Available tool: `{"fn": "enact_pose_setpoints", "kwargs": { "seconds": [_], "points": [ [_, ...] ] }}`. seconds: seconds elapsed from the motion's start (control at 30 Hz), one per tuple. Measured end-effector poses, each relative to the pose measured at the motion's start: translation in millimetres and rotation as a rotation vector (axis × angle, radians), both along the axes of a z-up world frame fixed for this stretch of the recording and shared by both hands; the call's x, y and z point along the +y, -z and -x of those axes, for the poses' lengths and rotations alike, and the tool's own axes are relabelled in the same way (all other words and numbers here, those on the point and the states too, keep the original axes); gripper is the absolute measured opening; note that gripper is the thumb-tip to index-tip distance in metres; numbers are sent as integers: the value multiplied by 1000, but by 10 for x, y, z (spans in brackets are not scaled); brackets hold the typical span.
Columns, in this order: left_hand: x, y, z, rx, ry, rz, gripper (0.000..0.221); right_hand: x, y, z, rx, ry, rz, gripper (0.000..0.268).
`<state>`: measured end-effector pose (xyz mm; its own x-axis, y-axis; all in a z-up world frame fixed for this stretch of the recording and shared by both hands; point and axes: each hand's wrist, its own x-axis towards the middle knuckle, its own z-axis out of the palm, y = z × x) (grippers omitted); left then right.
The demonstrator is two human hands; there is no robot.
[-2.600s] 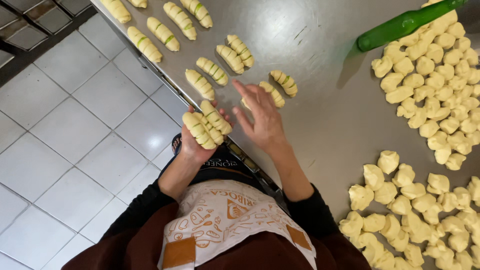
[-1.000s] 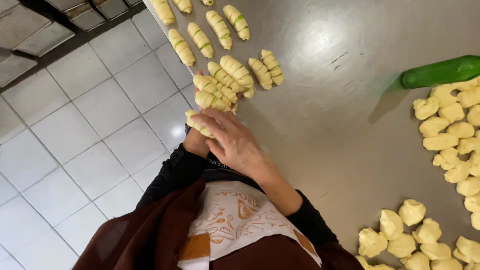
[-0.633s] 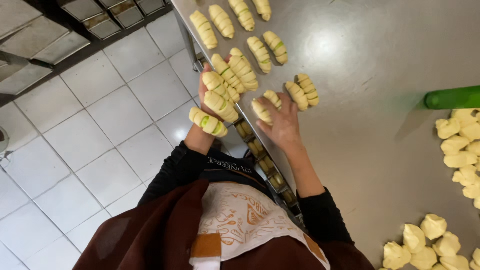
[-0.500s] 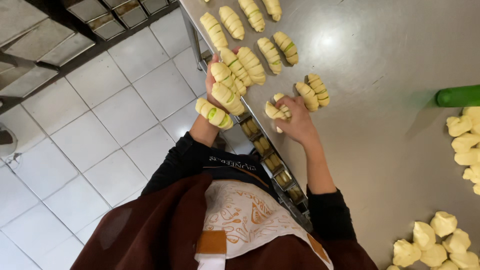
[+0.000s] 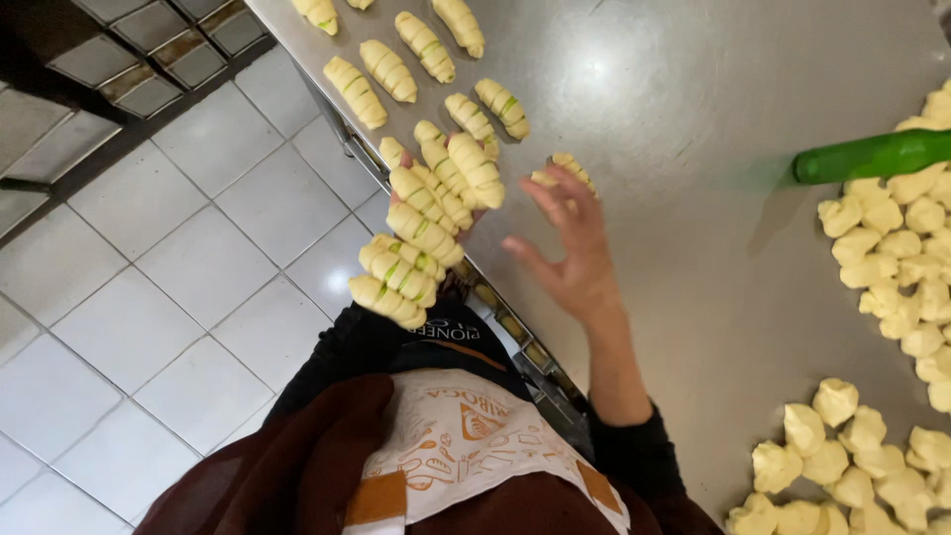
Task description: The person rolls strips of dough by hand, places the rolled pieces into metal baking pans, and arranges the pans on a rack.
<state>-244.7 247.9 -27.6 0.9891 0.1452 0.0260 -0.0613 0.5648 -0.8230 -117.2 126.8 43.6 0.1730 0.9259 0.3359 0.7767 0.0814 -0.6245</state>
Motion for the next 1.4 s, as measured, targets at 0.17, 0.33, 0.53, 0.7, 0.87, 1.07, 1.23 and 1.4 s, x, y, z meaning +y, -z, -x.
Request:
{"fn": "enact_pose_setpoints", "kwargs": {
  "seconds": [0.17,0.33,0.53,0.7,0.87,1.07,1.23,1.4],
  "points": [
    [62,-764,274,-310,64,349,29,0,590,-613,-311,173,670,64],
    [222,-1227,841,-670,129,624,19,77,875,-847,-87,274,926,53],
    [902,-940,1267,-1004,148,597,12,798,470,-316,1199,-138,580,47],
    [1877,-1212,2046,-984,98,573,5,2234,398,729,1539,-515,317,52],
    [2898,-1372,2637,-1010,50,317,7,3597,208,1383,1577,-649,282,54],
    [3774,-1523,3080,-852,-37,432,9,4880,106,1369,1568,-542,235,52],
    [4451,-1543,3173,-742,-180,391,18,6051,-101,940,1503,-557,98,49],
    [5306,-1357,3012,-713,-282,234,14,7455,-128,300,1254,-461,27,38]
  ]
}}
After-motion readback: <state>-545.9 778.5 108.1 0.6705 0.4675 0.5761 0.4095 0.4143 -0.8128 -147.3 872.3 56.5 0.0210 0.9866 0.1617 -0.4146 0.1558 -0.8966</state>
